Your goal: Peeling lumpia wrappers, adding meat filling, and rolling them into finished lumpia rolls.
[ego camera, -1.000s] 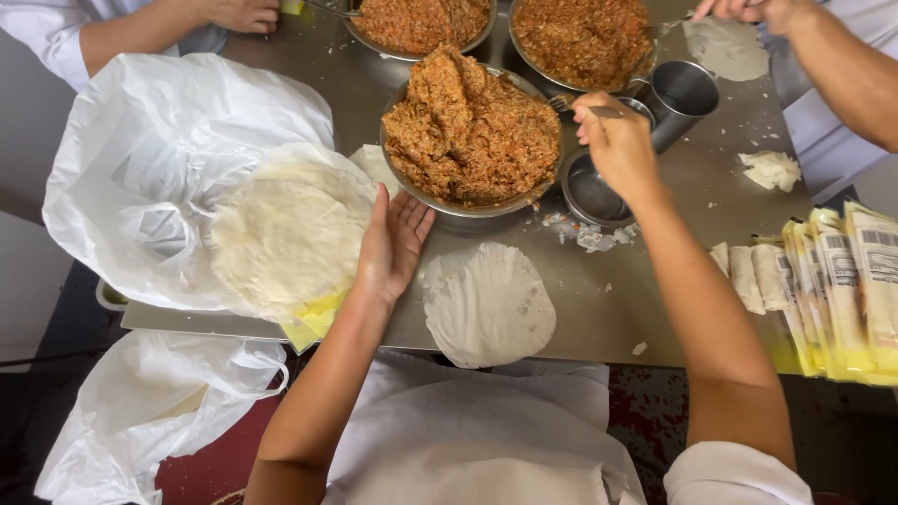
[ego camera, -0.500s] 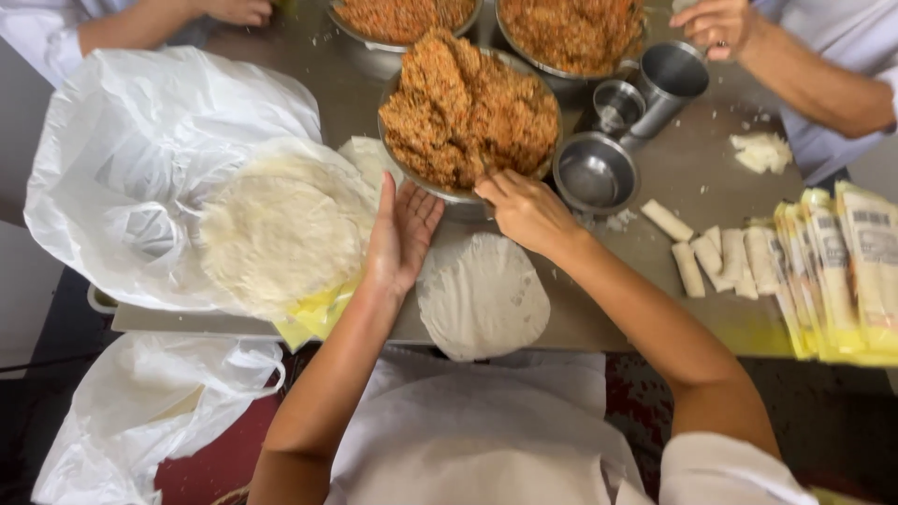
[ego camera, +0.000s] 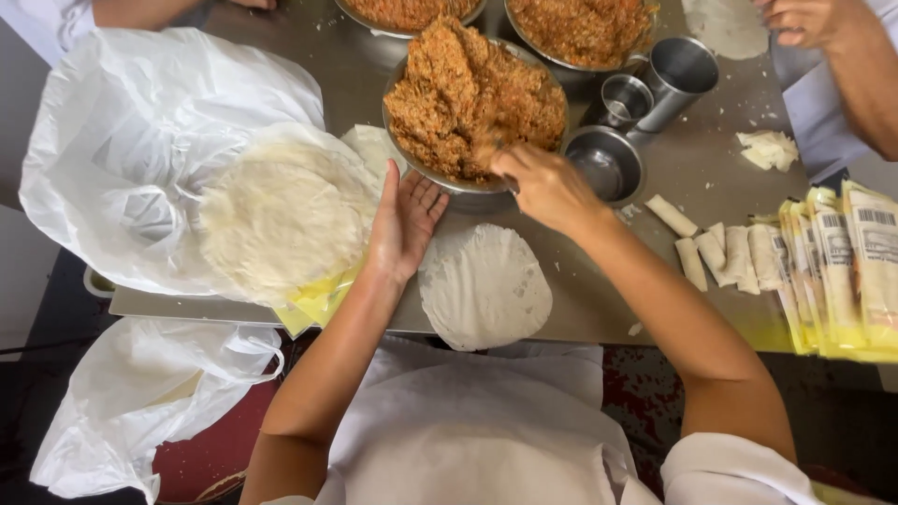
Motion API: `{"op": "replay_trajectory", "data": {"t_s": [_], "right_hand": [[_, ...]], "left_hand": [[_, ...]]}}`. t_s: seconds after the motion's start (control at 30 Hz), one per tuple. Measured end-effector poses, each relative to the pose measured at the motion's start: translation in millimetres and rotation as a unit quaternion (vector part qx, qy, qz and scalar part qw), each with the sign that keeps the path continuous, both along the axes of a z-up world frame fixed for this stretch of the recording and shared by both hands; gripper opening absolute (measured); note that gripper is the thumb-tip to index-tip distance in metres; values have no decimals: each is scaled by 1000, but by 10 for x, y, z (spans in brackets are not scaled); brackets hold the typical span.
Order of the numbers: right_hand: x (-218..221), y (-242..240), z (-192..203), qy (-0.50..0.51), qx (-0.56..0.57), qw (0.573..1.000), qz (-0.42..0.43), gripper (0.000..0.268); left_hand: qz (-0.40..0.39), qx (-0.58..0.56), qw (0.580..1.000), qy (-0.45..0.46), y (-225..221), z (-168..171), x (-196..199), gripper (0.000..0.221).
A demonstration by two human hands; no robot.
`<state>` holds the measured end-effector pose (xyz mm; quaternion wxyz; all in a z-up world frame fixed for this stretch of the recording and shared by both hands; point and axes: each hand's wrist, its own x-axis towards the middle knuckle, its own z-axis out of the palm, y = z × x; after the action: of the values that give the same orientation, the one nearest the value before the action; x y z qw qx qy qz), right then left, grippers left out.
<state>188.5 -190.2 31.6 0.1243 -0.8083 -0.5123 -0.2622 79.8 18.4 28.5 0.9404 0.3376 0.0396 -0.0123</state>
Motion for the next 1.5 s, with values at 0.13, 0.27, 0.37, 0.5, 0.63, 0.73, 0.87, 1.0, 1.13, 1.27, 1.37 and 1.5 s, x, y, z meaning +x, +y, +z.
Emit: {"op": "replay_trajectory", "data": {"t_s": [0.13, 0.27, 0.37, 0.5, 0.63, 0.73, 0.87, 1.0, 1.13, 1.27, 1.37, 1.5], "right_hand": [[-139, -107, 77, 39, 28, 999, -7, 12], [-300, -326, 485, 148, 214, 965, -33, 13], [-274, -342, 210, 185, 215, 959, -4, 12], [-425, -70, 83, 143, 175, 974, -3, 14], [-383, 23, -139, 224, 221, 949, -22, 13], [-384, 33, -157, 370, 350, 860, -39, 13], [-228, -15, -192, 549, 471, 689, -42, 21], [-225, -52, -61, 561, 514, 648, -40, 19], [-287, -100, 9, 370, 412, 833, -10, 15], [-360, -56, -239, 269, 277, 922, -17, 11], [-399, 8, -208, 297, 299, 906, -37, 13], [-311, -142, -54, 505, 432, 747, -30, 21]], "left_hand": [[25, -12, 999, 29, -22, -1, -63, 97], [85, 73, 994, 1, -92, 20, -466, 80], [28, 346, 936, -53, -82, 31, -869, 44], [-46, 517, 836, -179, -137, -370, -1180, 64], [-5, 715, 593, -371, -97, -429, -1224, 61], [22, 723, 563, -399, -104, -587, -1199, 58], [61, 702, 585, -401, -114, -648, -1174, 34], [74, 697, 591, -399, -115, -572, -1182, 25], [69, 687, 602, -401, -108, -584, -1175, 21], [66, 684, 608, -396, -114, -542, -1176, 20], [64, 678, 608, -408, -91, -517, -1169, 20], [66, 677, 608, -409, -89, -522, -1184, 19]]}}
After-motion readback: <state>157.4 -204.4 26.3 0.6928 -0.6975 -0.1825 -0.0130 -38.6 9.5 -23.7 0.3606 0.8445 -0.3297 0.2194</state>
